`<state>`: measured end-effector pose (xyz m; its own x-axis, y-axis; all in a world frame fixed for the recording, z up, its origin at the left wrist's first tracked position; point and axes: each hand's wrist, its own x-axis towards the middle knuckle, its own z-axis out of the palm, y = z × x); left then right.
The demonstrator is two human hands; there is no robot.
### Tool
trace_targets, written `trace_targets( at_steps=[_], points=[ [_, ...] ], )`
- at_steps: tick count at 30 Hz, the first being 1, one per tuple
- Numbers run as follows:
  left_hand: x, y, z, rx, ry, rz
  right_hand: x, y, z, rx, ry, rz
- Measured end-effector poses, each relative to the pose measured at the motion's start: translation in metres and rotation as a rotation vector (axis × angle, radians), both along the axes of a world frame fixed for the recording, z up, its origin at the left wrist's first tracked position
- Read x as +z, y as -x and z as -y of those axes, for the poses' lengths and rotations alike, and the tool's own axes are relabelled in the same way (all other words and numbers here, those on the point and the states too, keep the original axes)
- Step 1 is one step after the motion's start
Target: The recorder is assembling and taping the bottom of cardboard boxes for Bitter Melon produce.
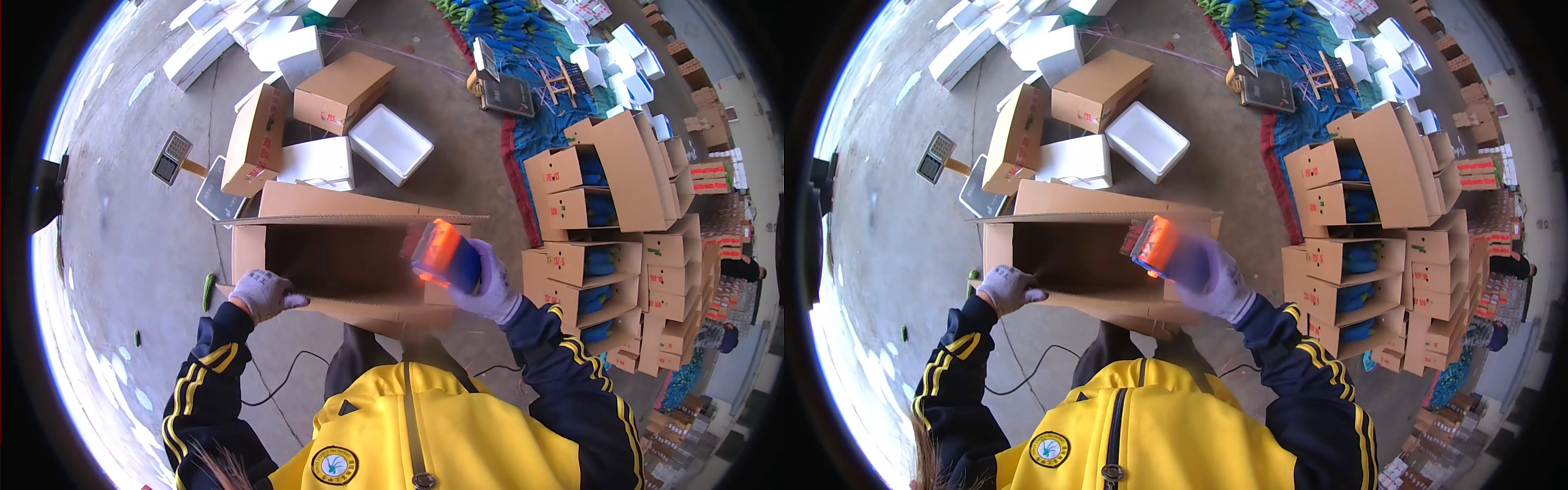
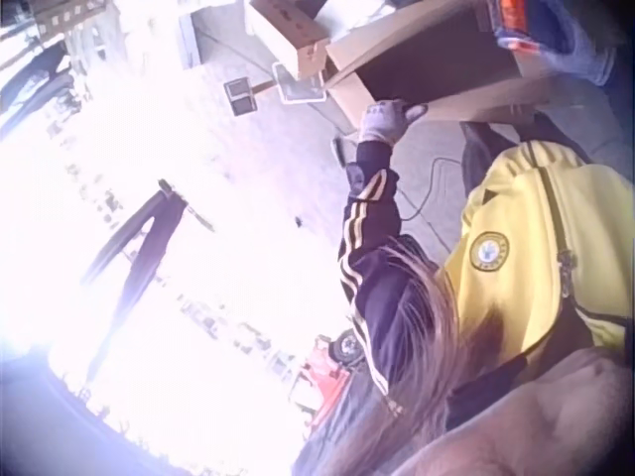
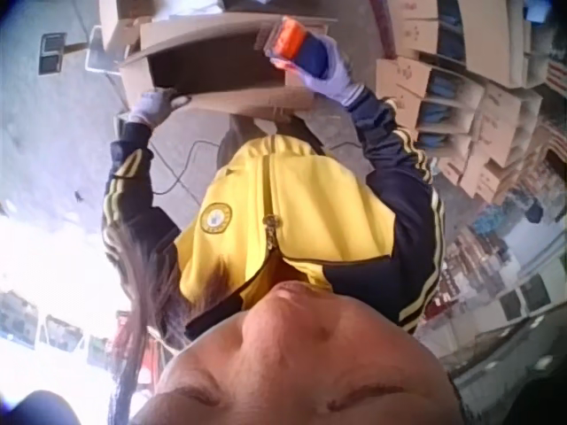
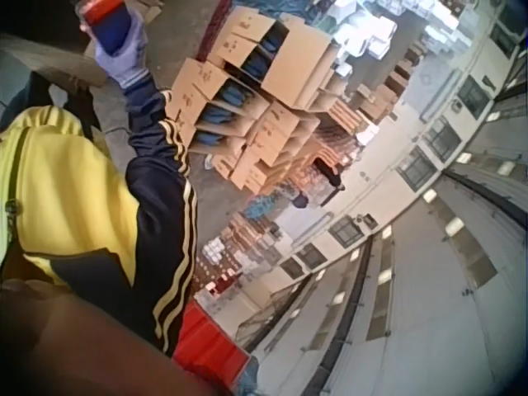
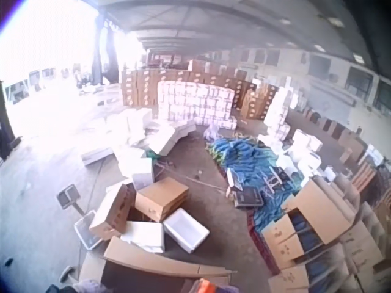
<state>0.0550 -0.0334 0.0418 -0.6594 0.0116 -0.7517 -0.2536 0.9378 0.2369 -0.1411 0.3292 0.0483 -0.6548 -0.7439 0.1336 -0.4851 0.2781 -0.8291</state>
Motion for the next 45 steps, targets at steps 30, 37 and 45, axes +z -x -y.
trace_targets(
  at_steps=[30,37,45],
  points=[
    [-0.064,0.018,-0.048,-0.036,0.120,-0.722,0.014,0.002,0.024,0.425,0.014,-0.234],
    [-0.075,0.023,-0.047,-0.006,0.066,-0.840,-0.027,0.015,0.066,0.622,-0.310,-0.264],
    [-0.042,0.010,-0.098,1.479,-1.413,-0.399,-0.028,0.014,0.062,0.625,-0.089,-0.410]
  ],
)
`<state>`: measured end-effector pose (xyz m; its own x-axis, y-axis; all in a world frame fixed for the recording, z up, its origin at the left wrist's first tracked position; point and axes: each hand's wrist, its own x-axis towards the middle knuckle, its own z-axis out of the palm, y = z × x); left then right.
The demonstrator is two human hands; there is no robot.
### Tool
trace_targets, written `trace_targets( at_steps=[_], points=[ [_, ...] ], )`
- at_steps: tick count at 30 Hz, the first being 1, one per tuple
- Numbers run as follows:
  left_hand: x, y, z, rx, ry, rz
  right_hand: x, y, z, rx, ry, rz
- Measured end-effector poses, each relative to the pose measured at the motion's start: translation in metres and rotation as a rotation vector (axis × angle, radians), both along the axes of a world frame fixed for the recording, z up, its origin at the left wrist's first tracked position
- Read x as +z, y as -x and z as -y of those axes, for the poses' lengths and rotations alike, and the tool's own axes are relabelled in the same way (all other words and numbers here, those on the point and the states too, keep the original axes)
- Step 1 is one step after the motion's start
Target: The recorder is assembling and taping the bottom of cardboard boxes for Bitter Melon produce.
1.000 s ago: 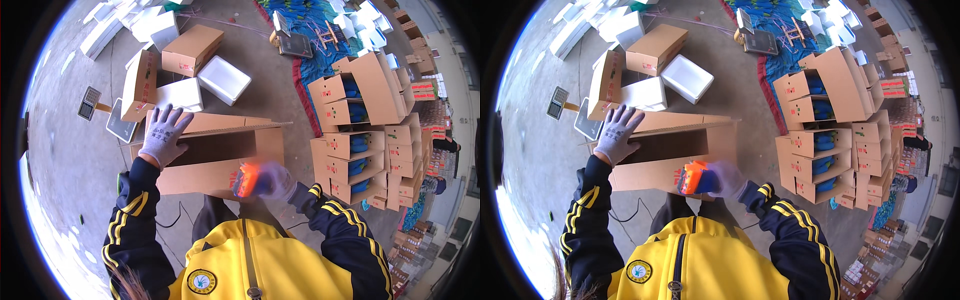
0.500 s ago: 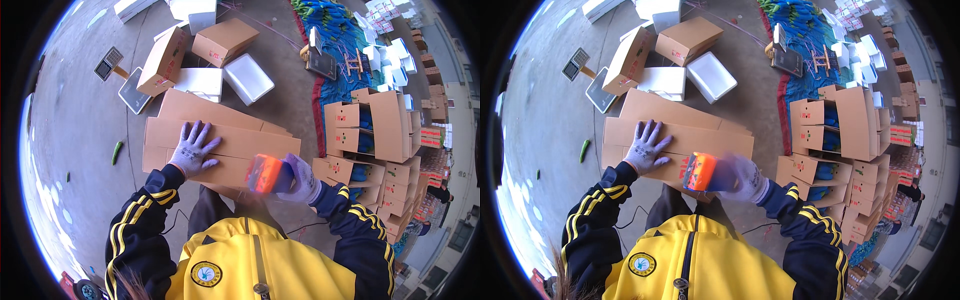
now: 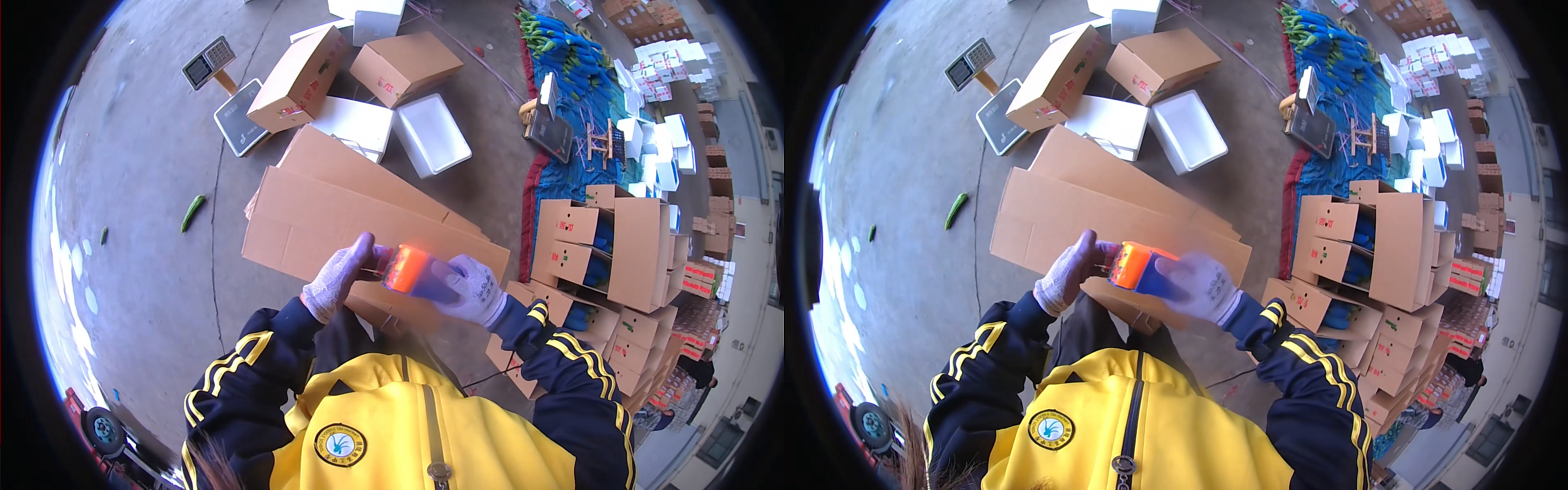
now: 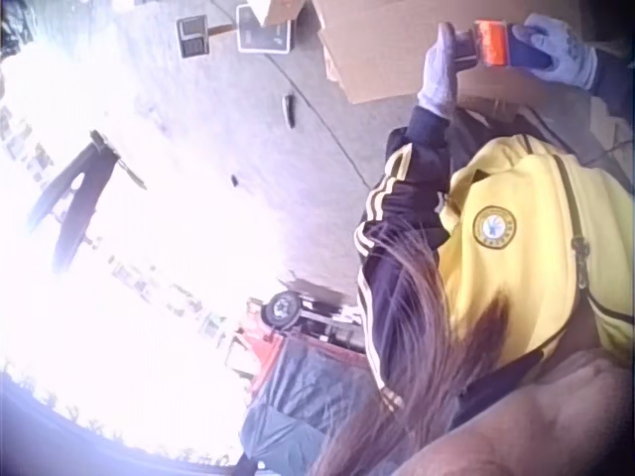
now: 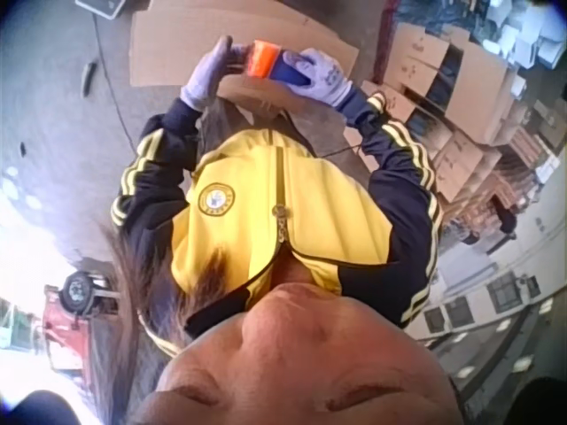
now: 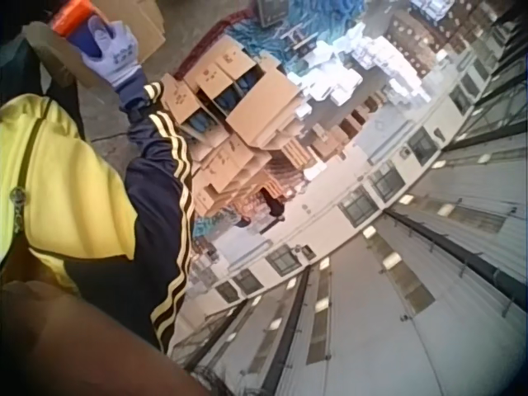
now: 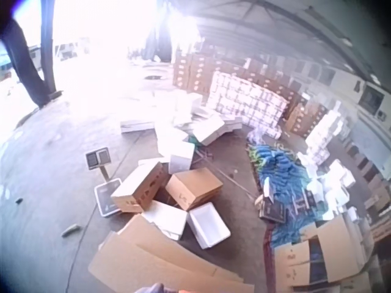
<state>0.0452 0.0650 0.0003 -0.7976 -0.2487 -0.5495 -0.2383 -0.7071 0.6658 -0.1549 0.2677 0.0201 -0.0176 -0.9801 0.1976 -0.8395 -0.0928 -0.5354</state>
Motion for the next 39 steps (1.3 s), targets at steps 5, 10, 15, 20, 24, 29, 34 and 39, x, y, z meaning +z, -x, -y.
trace_targets(
  at_steps=[5,10,15,20,24,29,34,39],
  points=[
    [0.005,0.000,-0.003,-0.037,0.242,0.045,0.023,-0.016,0.017,-0.045,-0.125,0.051],
    [-0.005,-0.048,0.073,0.061,0.961,0.297,0.060,-0.038,0.069,0.102,-0.447,-0.086],
    [-0.045,-0.148,0.205,0.290,1.068,0.478,0.056,-0.061,0.129,0.152,-0.373,-0.126],
    [-0.093,-0.128,0.224,-0.022,1.224,0.654,0.051,-0.075,0.168,0.129,-0.613,-0.148],
    [-0.231,-0.179,0.207,-0.099,0.701,0.546,0.061,-0.103,0.196,0.224,-0.617,-0.167],
    [-0.147,-0.087,0.181,-0.601,1.025,1.029,0.052,-0.082,0.179,0.126,-0.734,-0.221],
    [-0.061,-0.064,0.144,-0.252,1.127,0.602,0.041,-0.084,0.175,0.121,-0.596,-0.166],
    [-0.033,-0.049,0.123,-0.182,1.266,0.752,0.050,-0.060,0.143,0.180,-0.692,-0.160]
  ],
)
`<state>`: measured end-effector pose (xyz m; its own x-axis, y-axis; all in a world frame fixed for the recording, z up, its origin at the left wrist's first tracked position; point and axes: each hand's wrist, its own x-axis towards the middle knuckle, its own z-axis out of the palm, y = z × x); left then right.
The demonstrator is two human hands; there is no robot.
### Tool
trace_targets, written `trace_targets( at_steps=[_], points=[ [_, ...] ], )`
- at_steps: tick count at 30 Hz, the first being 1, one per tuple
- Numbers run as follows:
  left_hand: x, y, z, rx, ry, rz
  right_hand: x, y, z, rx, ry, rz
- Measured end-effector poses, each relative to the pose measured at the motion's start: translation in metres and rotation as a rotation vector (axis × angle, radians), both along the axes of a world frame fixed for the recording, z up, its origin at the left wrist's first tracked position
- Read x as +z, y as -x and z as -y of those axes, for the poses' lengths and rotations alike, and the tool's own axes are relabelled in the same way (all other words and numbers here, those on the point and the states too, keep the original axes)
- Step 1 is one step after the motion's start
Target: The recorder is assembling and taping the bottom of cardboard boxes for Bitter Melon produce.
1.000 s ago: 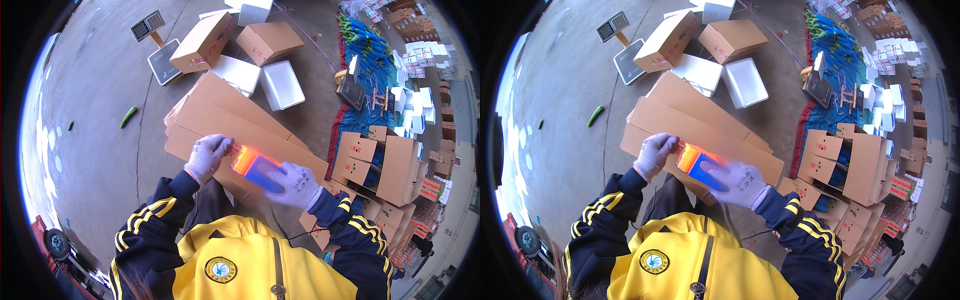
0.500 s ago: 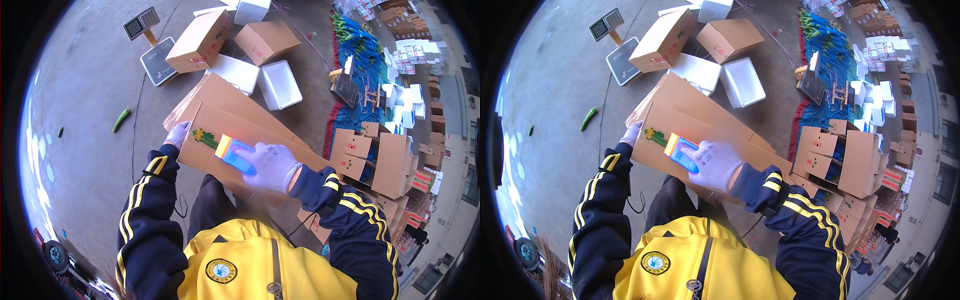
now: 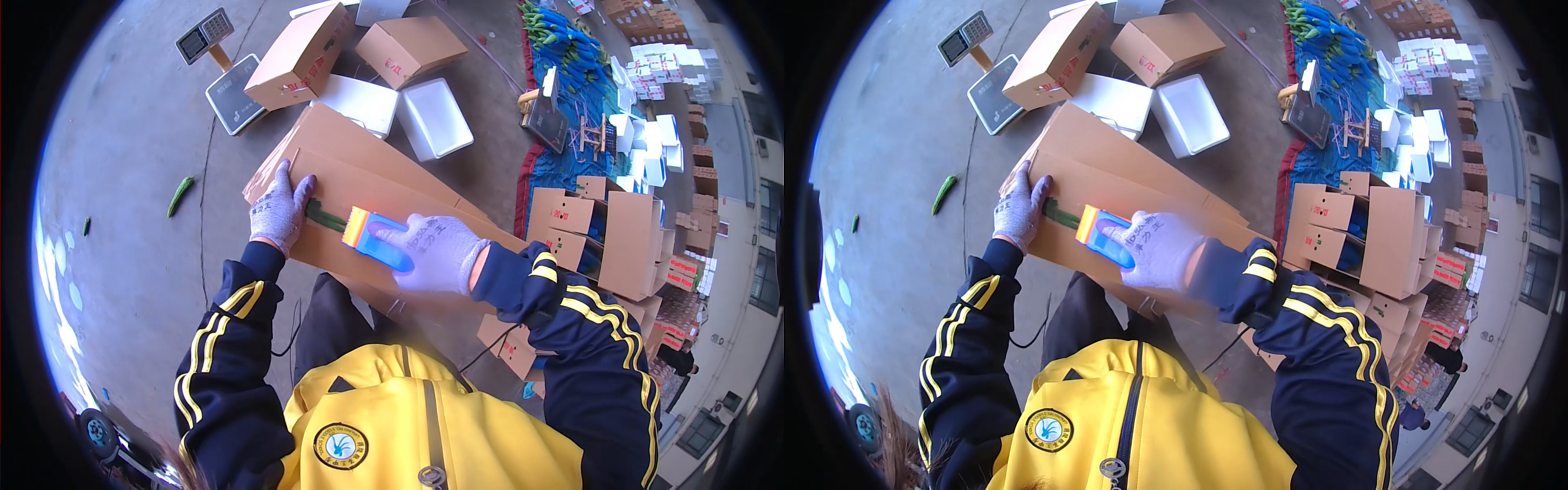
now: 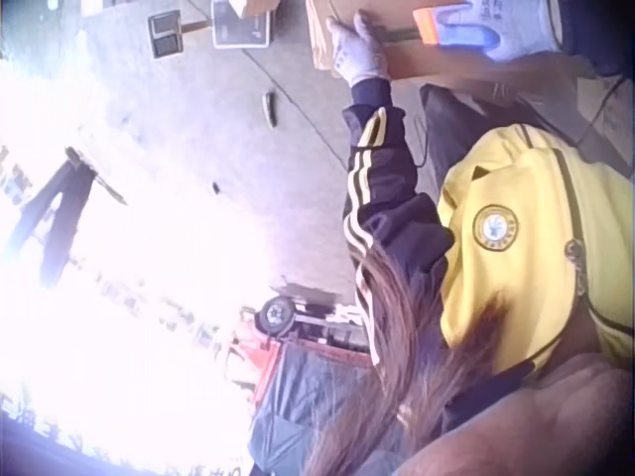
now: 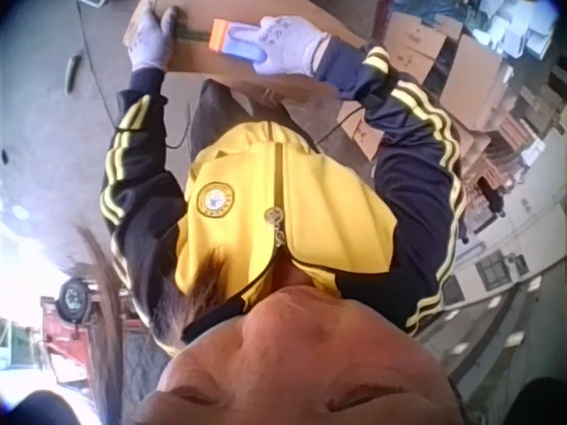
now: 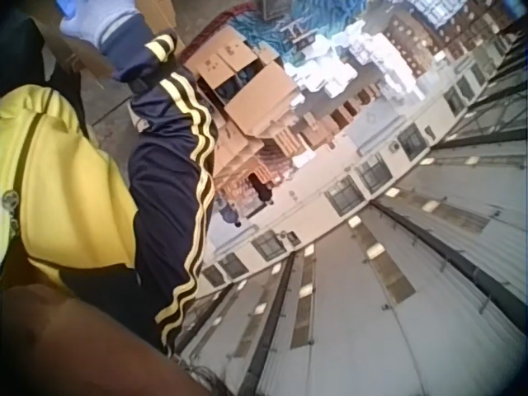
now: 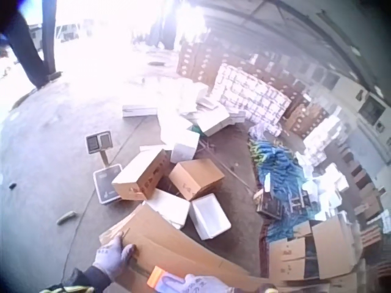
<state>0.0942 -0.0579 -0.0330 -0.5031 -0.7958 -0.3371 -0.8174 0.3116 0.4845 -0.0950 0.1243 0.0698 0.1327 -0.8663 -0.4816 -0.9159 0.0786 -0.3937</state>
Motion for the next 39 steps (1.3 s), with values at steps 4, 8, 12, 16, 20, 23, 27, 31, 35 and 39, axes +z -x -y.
trace_targets(
  at_steps=[4,8,12,16,20,23,27,31,35,39],
  points=[
    [-0.008,-0.018,0.003,0.044,0.007,0.018,0.033,0.036,-0.060,0.014,-0.178,-0.045],
    [-0.001,-0.001,0.000,0.041,0.030,0.031,0.045,0.080,-0.135,-0.013,-0.480,-0.224],
    [-0.013,0.016,-0.025,-0.086,0.443,0.109,0.035,0.087,-0.159,-0.047,-0.314,-0.232],
    [0.028,0.073,-0.131,-0.819,0.368,-0.142,0.025,0.098,-0.160,-0.039,-0.196,-0.169],
    [0.003,0.090,-0.174,-1.084,0.330,-0.135,0.029,0.114,-0.193,-0.086,-0.180,-0.120],
    [0.008,0.093,-0.167,-1.100,0.319,-0.086,0.031,0.150,-0.254,-0.072,-0.278,-0.170],
    [0.008,0.098,-0.166,-1.122,0.350,-0.050,0.043,0.186,-0.347,-0.142,-0.416,-0.209],
    [0.012,0.098,-0.165,-1.114,0.391,0.012,-0.010,0.178,-0.350,-0.194,-0.334,-0.216],
    [0.001,0.106,-0.172,-1.110,0.413,0.020,-0.064,0.161,-0.283,-0.167,-0.287,-0.112],
    [0.011,0.108,-0.171,-1.085,0.402,0.073,-0.058,0.158,-0.246,-0.239,-0.379,-0.025]
  ],
)
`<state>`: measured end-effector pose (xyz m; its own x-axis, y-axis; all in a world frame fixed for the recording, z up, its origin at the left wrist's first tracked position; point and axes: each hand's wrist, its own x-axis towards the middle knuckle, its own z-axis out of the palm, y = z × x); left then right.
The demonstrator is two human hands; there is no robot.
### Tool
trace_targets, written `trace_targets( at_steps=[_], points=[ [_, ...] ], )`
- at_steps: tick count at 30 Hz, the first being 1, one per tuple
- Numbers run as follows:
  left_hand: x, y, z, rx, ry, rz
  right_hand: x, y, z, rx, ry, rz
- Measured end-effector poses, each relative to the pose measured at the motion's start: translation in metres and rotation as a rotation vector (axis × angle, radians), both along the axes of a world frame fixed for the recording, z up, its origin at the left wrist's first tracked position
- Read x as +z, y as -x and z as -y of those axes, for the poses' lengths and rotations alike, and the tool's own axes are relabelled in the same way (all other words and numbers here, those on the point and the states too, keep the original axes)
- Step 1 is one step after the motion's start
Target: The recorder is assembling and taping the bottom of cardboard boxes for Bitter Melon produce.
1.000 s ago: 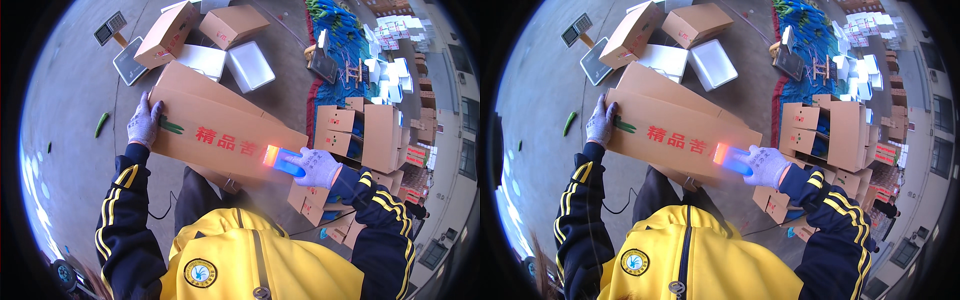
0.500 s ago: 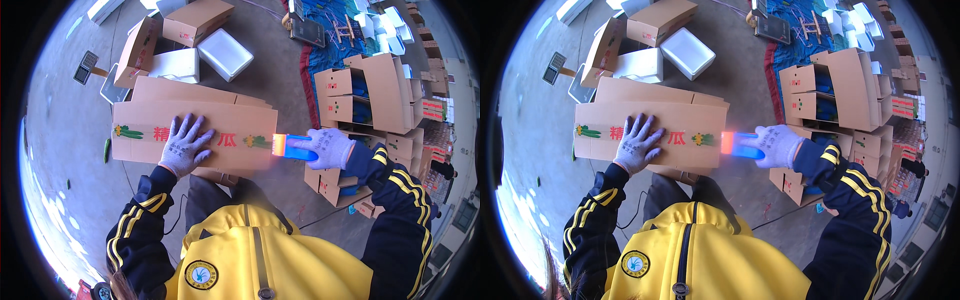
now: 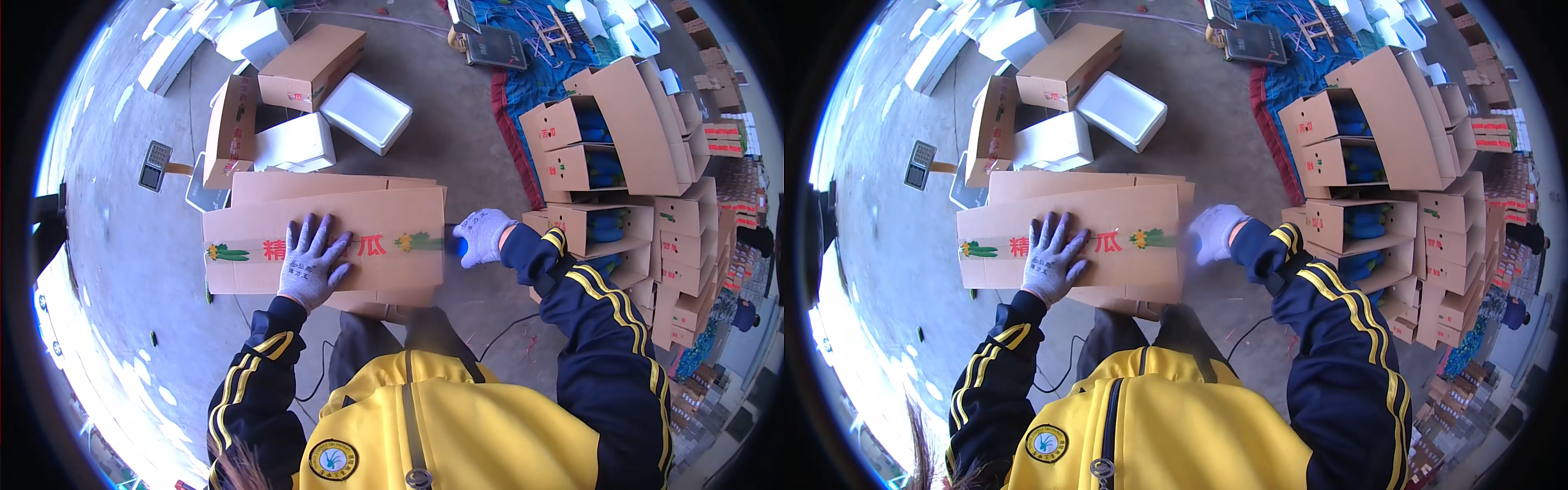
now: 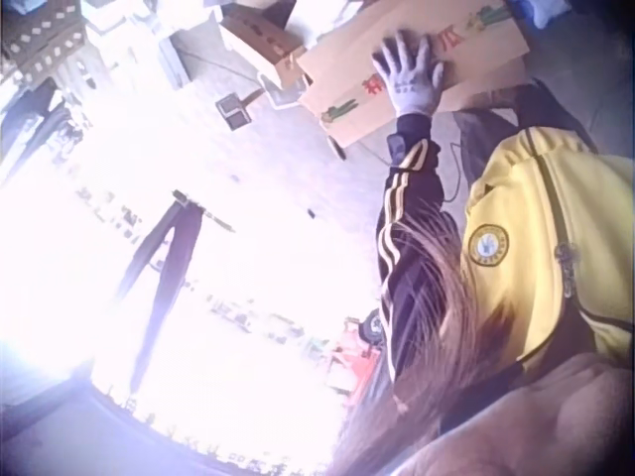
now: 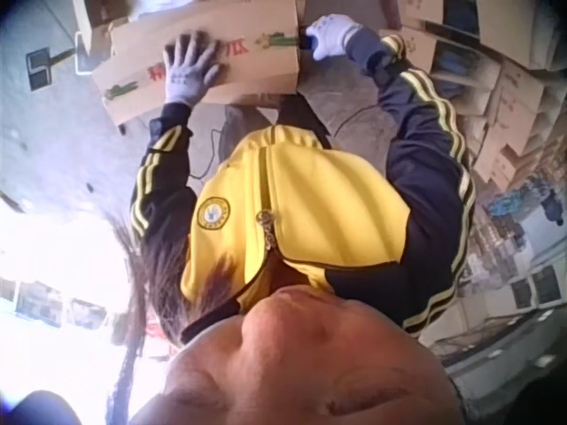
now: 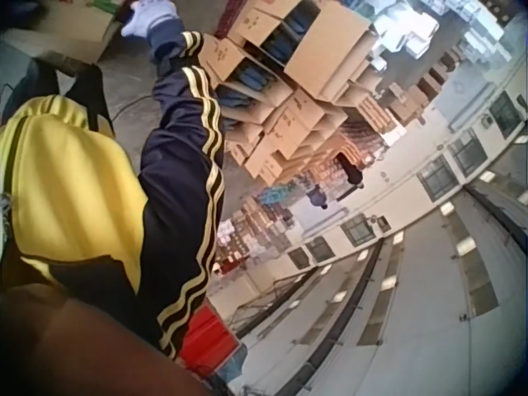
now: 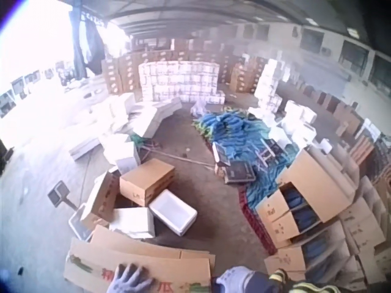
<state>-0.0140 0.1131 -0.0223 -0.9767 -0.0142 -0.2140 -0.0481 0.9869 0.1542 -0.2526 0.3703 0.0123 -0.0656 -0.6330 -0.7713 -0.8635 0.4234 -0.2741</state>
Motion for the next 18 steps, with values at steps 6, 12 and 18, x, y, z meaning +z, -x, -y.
trace_targets(
  at_steps=[6,12,18],
  points=[
    [-0.003,0.013,-0.014,-0.072,-0.070,-0.072,-0.199,-0.020,-0.083,-0.214,-0.402,0.095],
    [0.017,-0.027,0.038,-0.042,-0.176,-0.130,-0.125,-0.052,-0.086,-0.704,-0.204,0.239],
    [-0.019,-0.124,0.169,1.110,0.151,-0.243,-0.112,-0.060,-0.088,-1.490,0.243,0.161]
  ],
)
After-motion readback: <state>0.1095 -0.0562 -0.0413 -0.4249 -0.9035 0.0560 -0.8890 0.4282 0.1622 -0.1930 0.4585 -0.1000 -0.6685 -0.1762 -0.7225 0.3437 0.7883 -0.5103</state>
